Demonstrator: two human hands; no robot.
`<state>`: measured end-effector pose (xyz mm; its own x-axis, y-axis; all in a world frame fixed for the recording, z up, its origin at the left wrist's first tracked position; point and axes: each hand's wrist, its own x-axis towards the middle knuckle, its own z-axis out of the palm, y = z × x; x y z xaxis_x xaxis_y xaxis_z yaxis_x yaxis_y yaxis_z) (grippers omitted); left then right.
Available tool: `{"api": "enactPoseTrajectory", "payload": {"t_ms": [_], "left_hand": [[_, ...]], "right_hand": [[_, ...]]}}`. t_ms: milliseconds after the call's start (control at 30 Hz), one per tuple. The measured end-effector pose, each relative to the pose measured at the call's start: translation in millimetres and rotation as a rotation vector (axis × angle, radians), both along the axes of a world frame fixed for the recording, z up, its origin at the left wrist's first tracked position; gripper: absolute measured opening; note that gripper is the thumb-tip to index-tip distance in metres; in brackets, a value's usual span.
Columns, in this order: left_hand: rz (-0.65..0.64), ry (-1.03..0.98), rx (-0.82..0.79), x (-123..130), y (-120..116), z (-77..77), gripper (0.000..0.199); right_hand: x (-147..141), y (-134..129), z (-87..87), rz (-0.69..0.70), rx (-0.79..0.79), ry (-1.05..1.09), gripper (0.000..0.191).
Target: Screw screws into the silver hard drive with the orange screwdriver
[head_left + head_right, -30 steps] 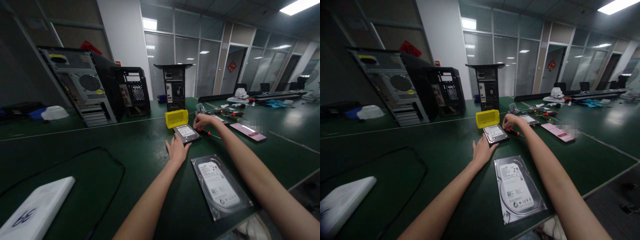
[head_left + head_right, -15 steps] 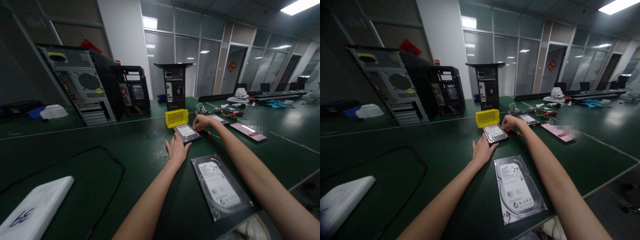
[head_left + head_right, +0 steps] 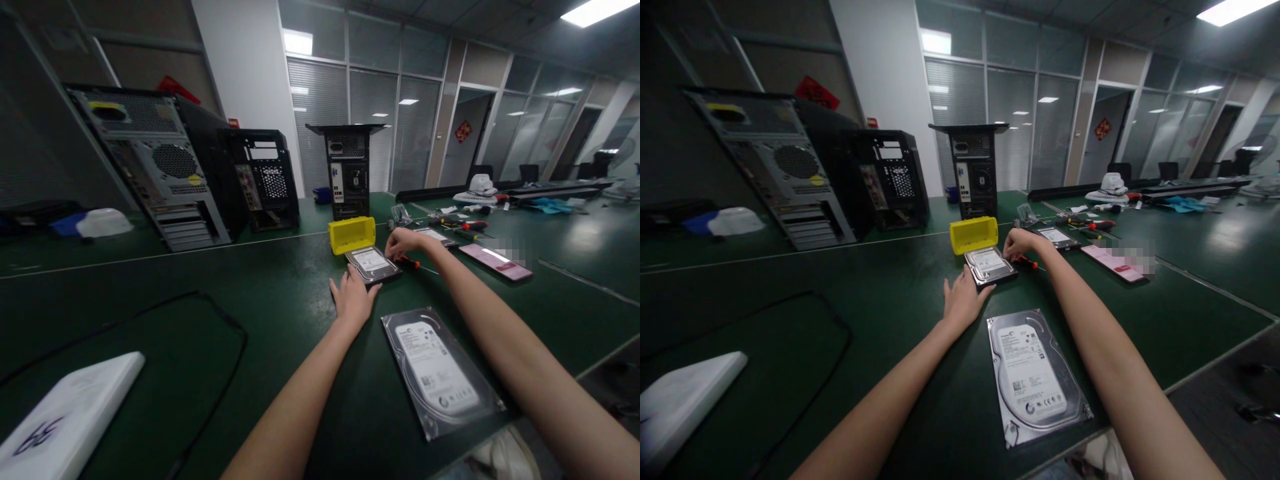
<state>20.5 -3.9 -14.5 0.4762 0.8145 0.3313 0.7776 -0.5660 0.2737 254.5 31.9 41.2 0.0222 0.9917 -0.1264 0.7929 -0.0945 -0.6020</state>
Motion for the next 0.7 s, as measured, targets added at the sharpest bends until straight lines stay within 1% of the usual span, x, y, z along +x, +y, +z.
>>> {"api": "enactPoseTrajectory", "payload": {"t_ms": [233, 500, 700], "left_hand": [[0.005, 0.006, 0.005, 0.4, -0.2, -0.3, 0.073], [0.006, 0.001, -0.003, 0.4, 0.1, -0.4, 0.075], [0.004, 0.002, 0.0, 0.1, 0.1, 0.4, 0.073]], "right_hand": [[-4.1, -1.7, 3.8, 0.027, -0.001, -0.091, 0.013], [-8.2, -2.8, 4.3, 0.057, 0.027, -0.184, 0.017], [-7.7, -2.5, 7.9, 0.047, 0.015, -0.217, 0.02]]}}
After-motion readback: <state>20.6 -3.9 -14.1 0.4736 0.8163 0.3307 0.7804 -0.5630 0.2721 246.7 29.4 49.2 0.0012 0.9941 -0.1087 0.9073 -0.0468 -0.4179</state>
